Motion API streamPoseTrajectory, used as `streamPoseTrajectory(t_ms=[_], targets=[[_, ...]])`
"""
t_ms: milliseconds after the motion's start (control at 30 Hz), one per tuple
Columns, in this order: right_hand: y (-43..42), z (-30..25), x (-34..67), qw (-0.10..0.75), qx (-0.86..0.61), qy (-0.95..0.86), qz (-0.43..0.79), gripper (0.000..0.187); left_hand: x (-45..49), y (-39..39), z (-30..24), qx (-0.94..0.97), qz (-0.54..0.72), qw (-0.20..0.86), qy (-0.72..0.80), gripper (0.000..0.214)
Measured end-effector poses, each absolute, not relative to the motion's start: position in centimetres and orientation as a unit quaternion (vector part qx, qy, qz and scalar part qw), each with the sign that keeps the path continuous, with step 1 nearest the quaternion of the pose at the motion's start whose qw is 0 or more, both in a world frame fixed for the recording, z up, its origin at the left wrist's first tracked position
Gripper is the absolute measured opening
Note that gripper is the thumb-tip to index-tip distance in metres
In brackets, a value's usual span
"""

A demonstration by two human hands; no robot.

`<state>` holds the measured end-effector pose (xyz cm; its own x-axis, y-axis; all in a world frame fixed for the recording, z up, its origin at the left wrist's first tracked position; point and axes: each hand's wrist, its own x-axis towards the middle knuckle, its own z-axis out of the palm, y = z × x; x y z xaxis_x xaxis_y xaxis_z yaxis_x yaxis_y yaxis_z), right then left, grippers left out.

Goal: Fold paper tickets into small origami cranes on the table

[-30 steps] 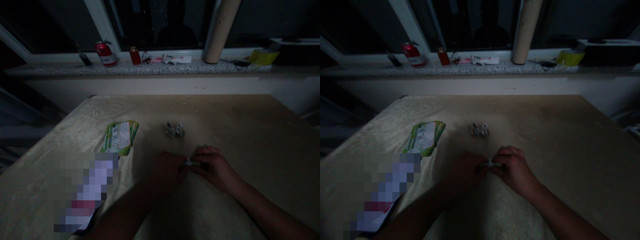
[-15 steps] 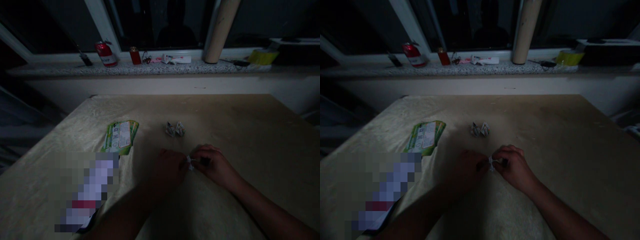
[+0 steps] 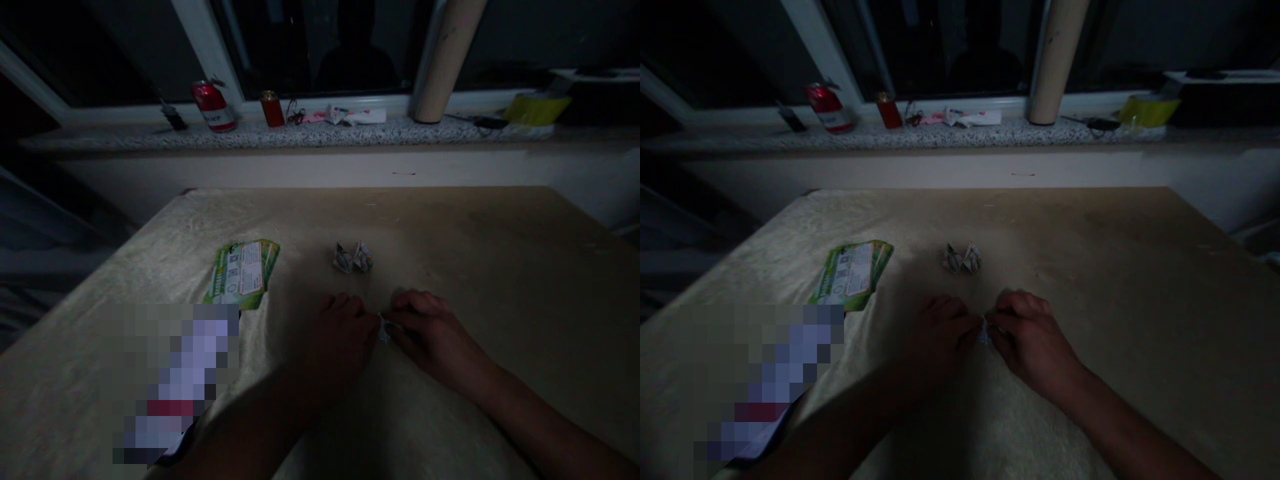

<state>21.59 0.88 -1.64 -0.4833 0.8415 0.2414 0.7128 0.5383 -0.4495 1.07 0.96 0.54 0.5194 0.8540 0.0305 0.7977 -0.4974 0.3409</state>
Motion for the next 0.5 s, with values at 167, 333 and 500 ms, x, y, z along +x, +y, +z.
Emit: streamPoseTrajectory(t_ms=[167,333,500], targets=[[0.6,-0.8,21.6,0.170,-0.456,-0.864,0.126,0.023,1.3,0.8,0.9,0.865,0.063,0.116,0.484,0.025],[0.7,-1.4,21.7,0.187,-0.460,-0.858,0.133,0.024,1.2,0.8,1.1,0.863,0.059,0.115,0.488,0.030],[0.6,-2.3,21.3,0.236,-0.483,-0.833,0.132,0.026,1.3,0.9,0.5,0.848,0.100,0.143,0.500,0.019]])
